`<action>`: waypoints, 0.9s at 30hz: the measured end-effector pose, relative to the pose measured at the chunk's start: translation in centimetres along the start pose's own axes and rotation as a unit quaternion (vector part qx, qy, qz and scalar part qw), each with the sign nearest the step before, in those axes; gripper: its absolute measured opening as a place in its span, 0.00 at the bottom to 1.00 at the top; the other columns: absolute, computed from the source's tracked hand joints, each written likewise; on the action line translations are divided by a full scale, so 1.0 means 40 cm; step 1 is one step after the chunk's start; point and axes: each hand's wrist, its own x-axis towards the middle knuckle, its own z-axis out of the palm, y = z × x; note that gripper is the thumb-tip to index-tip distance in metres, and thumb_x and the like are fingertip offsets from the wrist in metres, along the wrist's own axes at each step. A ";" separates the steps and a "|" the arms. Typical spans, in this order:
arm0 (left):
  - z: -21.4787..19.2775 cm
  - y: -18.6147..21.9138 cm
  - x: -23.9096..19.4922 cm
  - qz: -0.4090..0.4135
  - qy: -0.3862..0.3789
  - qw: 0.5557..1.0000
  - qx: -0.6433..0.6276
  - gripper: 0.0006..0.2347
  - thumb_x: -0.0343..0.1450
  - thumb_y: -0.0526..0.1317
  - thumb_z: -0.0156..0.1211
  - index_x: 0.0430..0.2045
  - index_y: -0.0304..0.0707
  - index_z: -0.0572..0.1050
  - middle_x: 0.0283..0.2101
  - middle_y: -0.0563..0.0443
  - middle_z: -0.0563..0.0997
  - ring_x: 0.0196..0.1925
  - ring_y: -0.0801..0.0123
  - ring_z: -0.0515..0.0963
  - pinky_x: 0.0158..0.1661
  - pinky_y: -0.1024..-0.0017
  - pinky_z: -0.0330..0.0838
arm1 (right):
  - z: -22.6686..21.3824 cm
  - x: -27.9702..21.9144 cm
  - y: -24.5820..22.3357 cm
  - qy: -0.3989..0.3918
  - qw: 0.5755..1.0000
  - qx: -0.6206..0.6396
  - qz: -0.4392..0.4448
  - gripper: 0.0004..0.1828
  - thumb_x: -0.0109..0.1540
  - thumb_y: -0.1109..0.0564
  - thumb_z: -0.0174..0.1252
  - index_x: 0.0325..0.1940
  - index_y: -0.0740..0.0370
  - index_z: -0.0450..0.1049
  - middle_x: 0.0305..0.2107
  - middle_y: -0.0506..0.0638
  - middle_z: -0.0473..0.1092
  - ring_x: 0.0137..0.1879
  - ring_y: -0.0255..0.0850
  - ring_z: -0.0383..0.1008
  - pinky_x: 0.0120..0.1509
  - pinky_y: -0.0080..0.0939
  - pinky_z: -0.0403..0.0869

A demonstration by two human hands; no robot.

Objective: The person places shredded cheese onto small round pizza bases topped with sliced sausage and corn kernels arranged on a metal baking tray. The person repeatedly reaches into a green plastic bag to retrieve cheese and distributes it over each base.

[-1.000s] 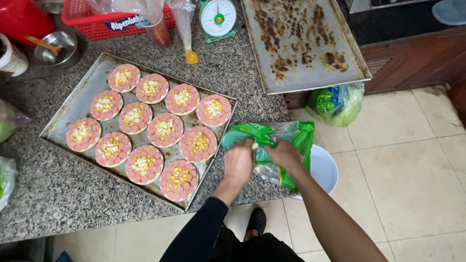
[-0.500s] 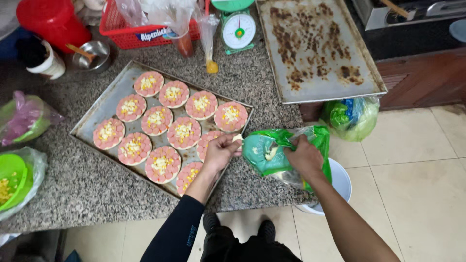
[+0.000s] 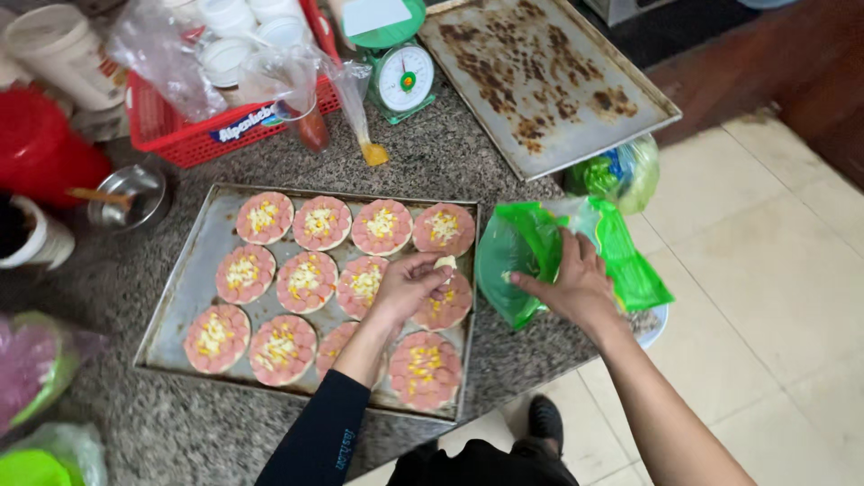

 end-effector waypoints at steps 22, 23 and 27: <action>-0.140 0.007 0.007 0.152 -0.168 0.931 0.285 0.16 0.69 0.30 0.58 0.52 0.33 0.79 0.37 0.44 0.87 0.35 0.68 0.86 0.38 0.71 0.78 | 0.365 -0.061 -0.210 -0.108 0.797 0.589 0.082 0.18 0.67 0.59 0.54 0.61 0.65 0.72 0.44 0.50 0.75 0.45 0.33 0.78 0.51 0.34 0.80; -0.138 0.003 0.009 0.151 -0.174 0.933 0.276 0.15 0.69 0.30 0.59 0.51 0.33 0.79 0.37 0.44 0.87 0.35 0.69 0.86 0.38 0.71 0.79 | 0.369 -0.061 -0.200 -0.106 0.812 0.569 0.081 0.18 0.66 0.61 0.55 0.60 0.65 0.72 0.44 0.50 0.76 0.45 0.33 0.78 0.51 0.34 0.79; -0.131 0.002 0.041 0.132 -0.207 0.938 0.243 0.12 0.67 0.29 0.62 0.44 0.28 0.78 0.38 0.44 0.87 0.38 0.70 0.86 0.39 0.71 0.80 | 0.382 -0.065 -0.181 -0.065 0.880 0.468 0.049 0.19 0.64 0.62 0.61 0.60 0.65 0.75 0.38 0.48 0.77 0.40 0.31 0.75 0.46 0.32 0.76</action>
